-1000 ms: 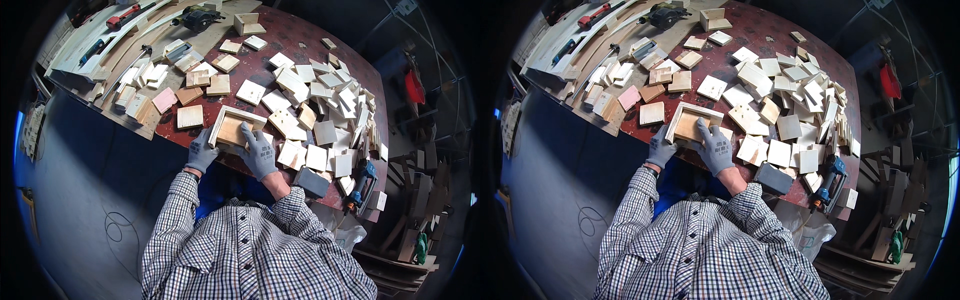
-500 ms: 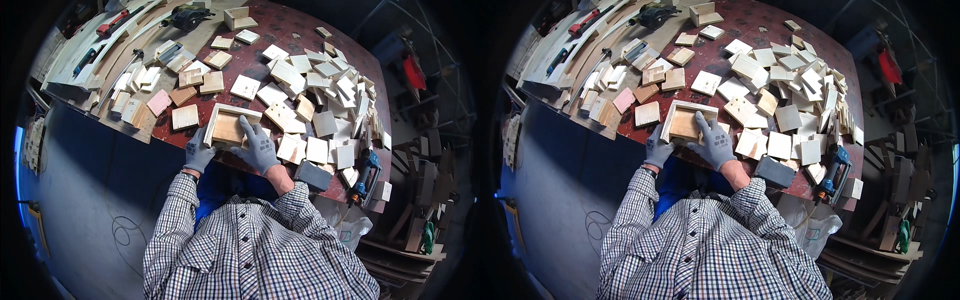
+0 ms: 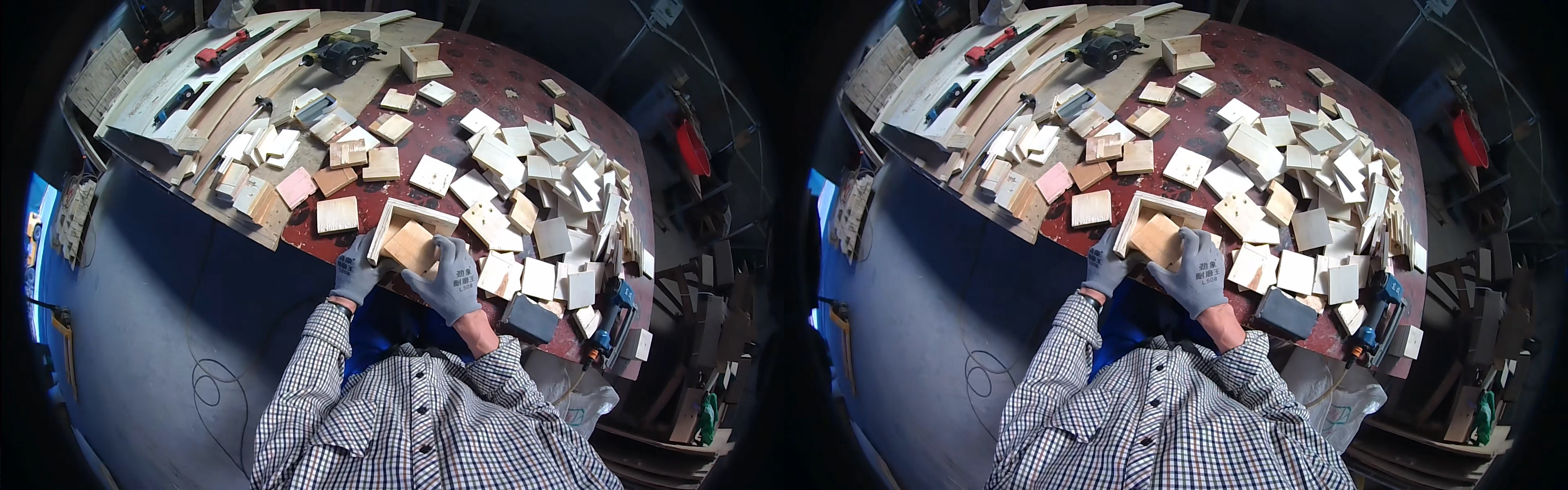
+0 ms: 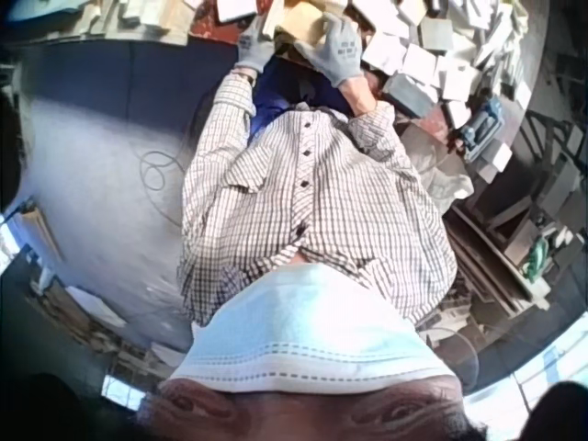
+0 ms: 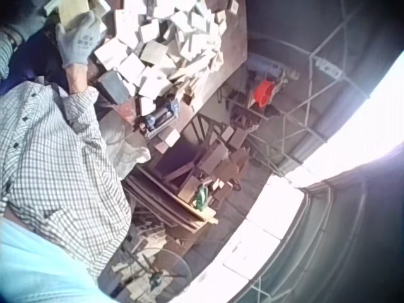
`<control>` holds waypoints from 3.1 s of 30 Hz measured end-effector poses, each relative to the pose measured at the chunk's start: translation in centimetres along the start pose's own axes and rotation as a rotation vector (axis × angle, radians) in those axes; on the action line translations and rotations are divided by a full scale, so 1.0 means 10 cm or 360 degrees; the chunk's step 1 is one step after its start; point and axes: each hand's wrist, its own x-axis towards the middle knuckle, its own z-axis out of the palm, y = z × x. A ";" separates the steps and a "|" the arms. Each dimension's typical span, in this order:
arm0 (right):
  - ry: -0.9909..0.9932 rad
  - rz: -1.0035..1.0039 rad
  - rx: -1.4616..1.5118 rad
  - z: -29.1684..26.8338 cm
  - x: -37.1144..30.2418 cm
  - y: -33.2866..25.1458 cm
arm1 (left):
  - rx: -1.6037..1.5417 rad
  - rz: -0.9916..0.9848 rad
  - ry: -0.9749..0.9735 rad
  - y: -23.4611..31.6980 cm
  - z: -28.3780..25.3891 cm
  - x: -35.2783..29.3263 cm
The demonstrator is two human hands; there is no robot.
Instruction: The person sands the edges of small wooden pieces with a sanding block, then assembles them into small wooden boxes by hand. The person places the assembled boxes on the table among other wooden pieces.
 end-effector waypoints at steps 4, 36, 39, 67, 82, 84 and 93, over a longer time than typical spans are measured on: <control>0.0133 0.0277 -0.0077 -0.09 -0.23 -0.01 | 0.0037 0.0003 0.0005 0.09 -0.01 0.02; -0.0178 -0.0295 -0.0224 -0.03 0.00 0.14 | 0.0034 0.0069 0.0004 0.00 0.02 0.04; -0.0165 -0.0252 -0.0177 0.05 0.03 0.13 | 0.0057 0.0095 0.0037 -0.03 0.04 0.04; 0.0041 -0.0186 -0.0335 0.05 0.08 0.06 | 0.0068 0.0077 0.0051 -0.05 0.01 0.00; 0.0039 -0.0143 -0.0210 0.05 -0.09 0.06 | 0.0041 0.0119 0.0145 -0.11 0.07 0.00; 0.0123 -0.0052 -0.0156 0.08 -0.06 0.07 | 0.0003 0.0103 0.0123 0.01 0.02 0.03; -0.0242 -0.0021 0.0277 0.02 0.01 0.21 | -0.0005 0.0032 0.0094 0.03 -0.01 0.02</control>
